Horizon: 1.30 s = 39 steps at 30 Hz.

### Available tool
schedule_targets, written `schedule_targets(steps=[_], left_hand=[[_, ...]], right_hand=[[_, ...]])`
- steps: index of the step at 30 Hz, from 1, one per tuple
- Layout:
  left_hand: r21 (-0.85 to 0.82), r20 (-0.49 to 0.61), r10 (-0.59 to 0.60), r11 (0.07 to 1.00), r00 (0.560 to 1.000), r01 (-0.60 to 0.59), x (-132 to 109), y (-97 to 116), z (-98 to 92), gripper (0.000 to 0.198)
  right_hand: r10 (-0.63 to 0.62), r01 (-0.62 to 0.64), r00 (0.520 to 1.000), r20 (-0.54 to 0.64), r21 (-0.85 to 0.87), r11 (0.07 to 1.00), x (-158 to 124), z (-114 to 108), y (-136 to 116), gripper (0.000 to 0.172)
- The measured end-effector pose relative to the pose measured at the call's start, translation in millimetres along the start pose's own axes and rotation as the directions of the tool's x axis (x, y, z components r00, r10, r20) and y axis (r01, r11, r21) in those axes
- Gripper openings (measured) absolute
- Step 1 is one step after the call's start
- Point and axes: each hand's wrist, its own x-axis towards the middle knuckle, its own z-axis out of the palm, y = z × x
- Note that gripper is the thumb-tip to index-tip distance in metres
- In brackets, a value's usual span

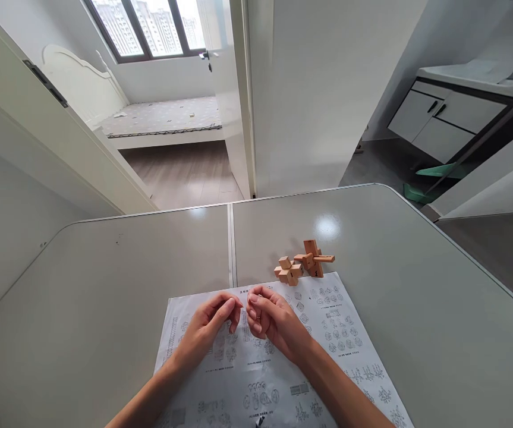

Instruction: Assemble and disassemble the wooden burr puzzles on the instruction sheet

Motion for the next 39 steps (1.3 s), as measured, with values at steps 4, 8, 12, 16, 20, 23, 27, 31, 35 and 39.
schedule_targets(steps=[4,8,12,16,20,23,27,31,35,39], left_hand=[[-0.024,0.006,-0.004,1.0,1.0,0.004,1,1,-0.5,0.041],[-0.019,0.007,-0.026,0.999,1.0,0.026,2,3,-2.0,0.042],[-0.014,0.004,-0.056,0.998,0.998,0.056,1,2,-4.1,0.042],[-0.051,0.016,-0.052,0.997,0.998,0.053,2,-3,-6.4,0.04],[-0.063,0.023,-0.042,0.997,0.999,0.044,2,-4,-7.3,0.04],[-0.069,0.023,-0.044,0.997,0.999,0.045,2,-3,-6.5,0.042],[-0.075,0.022,-0.062,0.995,0.998,0.063,1,-2,-5.5,0.042],[-0.093,0.03,-0.061,0.994,0.998,0.063,1,-6,-5.7,0.043],[-0.112,0.035,-0.072,0.991,0.997,0.076,2,-8,-5.4,0.045],[-0.122,0.038,-0.096,0.988,0.995,0.1,1,-6,-4.4,0.046]], right_hand=[[-0.002,0.002,1.0,-0.001,0.005,1.0,0,-1,1,0.034],[0.008,-0.008,1.0,0.005,0.031,0.999,0,-3,3,0.031],[0.005,-0.006,1.0,0.017,0.055,0.998,1,-6,5,0.027],[-0.003,0.002,1.0,0.012,0.063,0.998,2,-7,5,0.027],[-0.012,0.011,1.0,0.005,0.08,0.997,2,-7,4,0.029],[-0.022,0.021,1.0,0.002,0.094,0.995,1,-6,3,0.028],[-0.028,0.027,1.0,0.007,0.123,0.992,1,-7,3,0.026],[-0.038,0.036,0.999,0.007,0.168,0.985,1,-7,2,0.025],[-0.037,0.034,0.999,0.008,0.263,0.964,-3,-11,1,0.027],[-0.078,0.034,0.993,0.088,0.42,0.907,-5,-22,3,0.043]])
